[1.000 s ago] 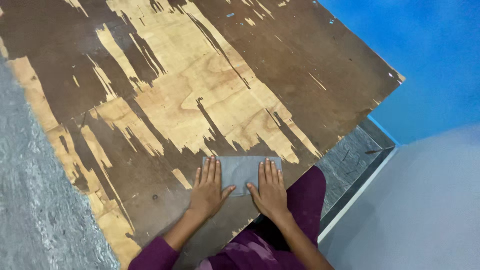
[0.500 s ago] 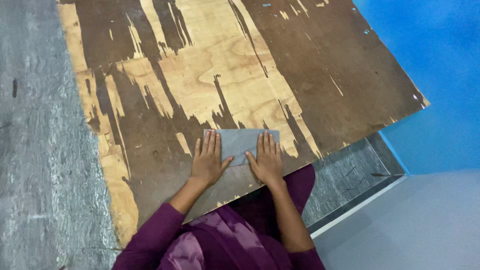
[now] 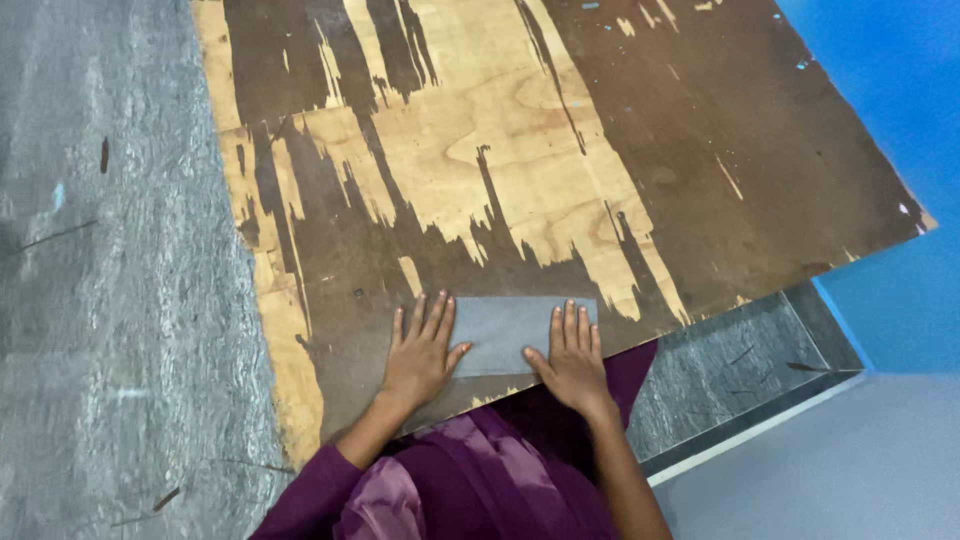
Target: The person sits on the floor and uses a sanding block to smooth the surface of a large wooden board. They move the sanding block back and forth across the board, covering different areas to even out the surface.
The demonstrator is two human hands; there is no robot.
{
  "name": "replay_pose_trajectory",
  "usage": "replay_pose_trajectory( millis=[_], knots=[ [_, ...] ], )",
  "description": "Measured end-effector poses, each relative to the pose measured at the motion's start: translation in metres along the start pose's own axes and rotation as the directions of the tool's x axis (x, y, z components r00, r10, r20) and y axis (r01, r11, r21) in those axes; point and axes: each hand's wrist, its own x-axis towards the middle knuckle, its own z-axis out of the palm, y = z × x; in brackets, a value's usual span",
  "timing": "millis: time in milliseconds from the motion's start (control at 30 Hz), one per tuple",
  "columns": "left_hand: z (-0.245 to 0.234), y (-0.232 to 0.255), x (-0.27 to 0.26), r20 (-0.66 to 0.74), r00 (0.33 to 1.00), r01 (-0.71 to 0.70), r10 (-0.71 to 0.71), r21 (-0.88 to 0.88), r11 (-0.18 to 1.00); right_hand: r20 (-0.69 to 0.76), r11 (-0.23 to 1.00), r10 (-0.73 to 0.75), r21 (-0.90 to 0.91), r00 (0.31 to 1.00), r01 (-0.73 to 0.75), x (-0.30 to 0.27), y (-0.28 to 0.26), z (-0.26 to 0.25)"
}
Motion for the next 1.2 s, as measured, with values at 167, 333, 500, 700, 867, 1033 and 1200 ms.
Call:
replay_pose_trajectory(
  millis=[167,333,500,700,867,1033,1200],
  knots=[
    [-0.006,-0.02,0.01,-0.132,0.984,0.124,-0.121,0.02,0.992,-0.022,0.997,0.07,0.012,0.997,-0.07,0.027,-0.005,-0.002],
    [-0.043,-0.013,0.024,-0.106,0.952,0.246,-0.287,-0.291,0.924,-0.058,0.997,0.078,0.031,0.995,-0.076,0.037,-0.01,-0.007],
    [-0.051,0.004,0.052,0.122,0.918,0.395,-0.376,-0.225,0.891,-0.053,0.999,0.043,0.023,0.998,-0.042,0.043,-0.005,-0.01],
    [-0.011,0.008,0.052,-0.12,0.971,-0.228,0.205,-0.233,0.945,-0.065,0.999,0.013,0.035,0.998,-0.01,0.046,-0.006,-0.015],
    [-0.007,0.011,0.043,-0.188,0.907,-0.409,0.376,-0.191,0.892,-0.081,0.998,-0.016,0.051,0.997,0.02,0.047,-0.005,-0.02],
    [-0.026,0.004,0.054,-0.193,0.965,0.067,-0.177,-0.471,0.88,-0.121,0.999,-0.022,0.047,0.992,0.027,0.045,-0.006,-0.021],
    [-0.034,0.022,0.072,-0.232,0.967,0.013,-0.1,-0.35,0.937,-0.009,0.997,-0.075,-0.001,0.997,0.075,0.04,0.0,-0.043]
  ],
)
